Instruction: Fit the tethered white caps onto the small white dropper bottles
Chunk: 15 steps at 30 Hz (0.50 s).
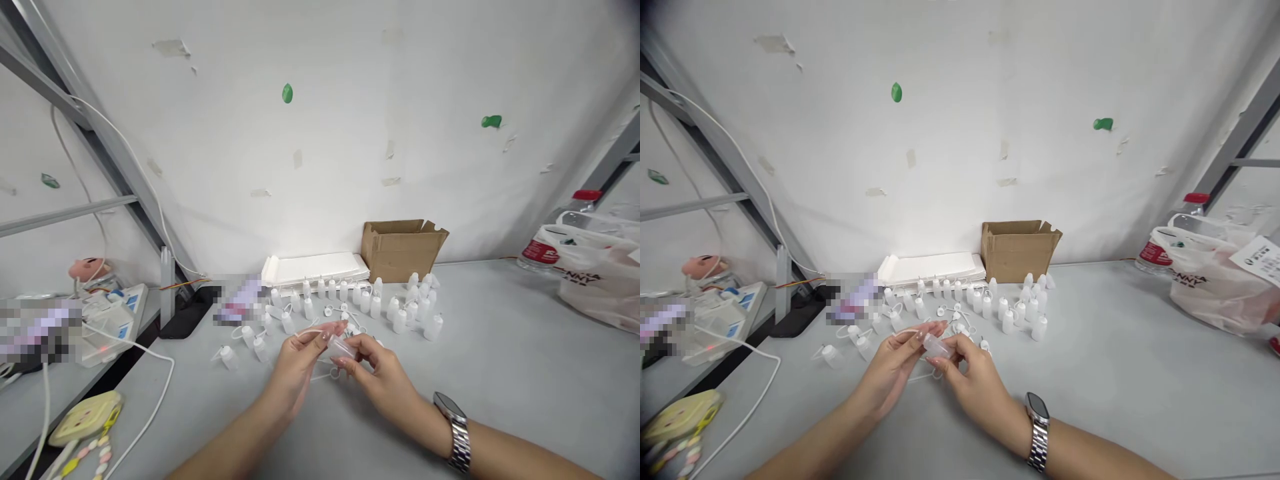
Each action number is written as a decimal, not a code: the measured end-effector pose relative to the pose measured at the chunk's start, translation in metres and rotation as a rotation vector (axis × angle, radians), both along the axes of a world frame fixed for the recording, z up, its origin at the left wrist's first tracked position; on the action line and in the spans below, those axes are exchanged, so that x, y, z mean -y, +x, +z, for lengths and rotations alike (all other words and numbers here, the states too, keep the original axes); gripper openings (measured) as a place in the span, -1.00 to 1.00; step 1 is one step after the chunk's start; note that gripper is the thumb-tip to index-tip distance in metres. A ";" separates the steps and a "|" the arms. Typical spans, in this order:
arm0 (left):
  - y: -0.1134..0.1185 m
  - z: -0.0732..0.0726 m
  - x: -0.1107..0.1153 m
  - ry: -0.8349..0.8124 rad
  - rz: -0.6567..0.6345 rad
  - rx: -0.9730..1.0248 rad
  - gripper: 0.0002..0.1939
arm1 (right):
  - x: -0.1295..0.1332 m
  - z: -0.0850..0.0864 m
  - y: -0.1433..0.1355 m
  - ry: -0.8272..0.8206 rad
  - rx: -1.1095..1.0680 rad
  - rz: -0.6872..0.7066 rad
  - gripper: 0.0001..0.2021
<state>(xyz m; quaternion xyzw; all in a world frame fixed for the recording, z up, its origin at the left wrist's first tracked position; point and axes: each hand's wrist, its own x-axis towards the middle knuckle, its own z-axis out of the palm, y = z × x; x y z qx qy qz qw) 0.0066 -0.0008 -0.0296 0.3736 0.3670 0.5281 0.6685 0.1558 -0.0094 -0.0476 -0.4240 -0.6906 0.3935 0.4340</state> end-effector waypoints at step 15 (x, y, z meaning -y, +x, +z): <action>0.006 -0.003 0.005 -0.037 0.006 0.085 -0.67 | 0.006 -0.006 -0.001 0.201 0.048 -0.040 -0.95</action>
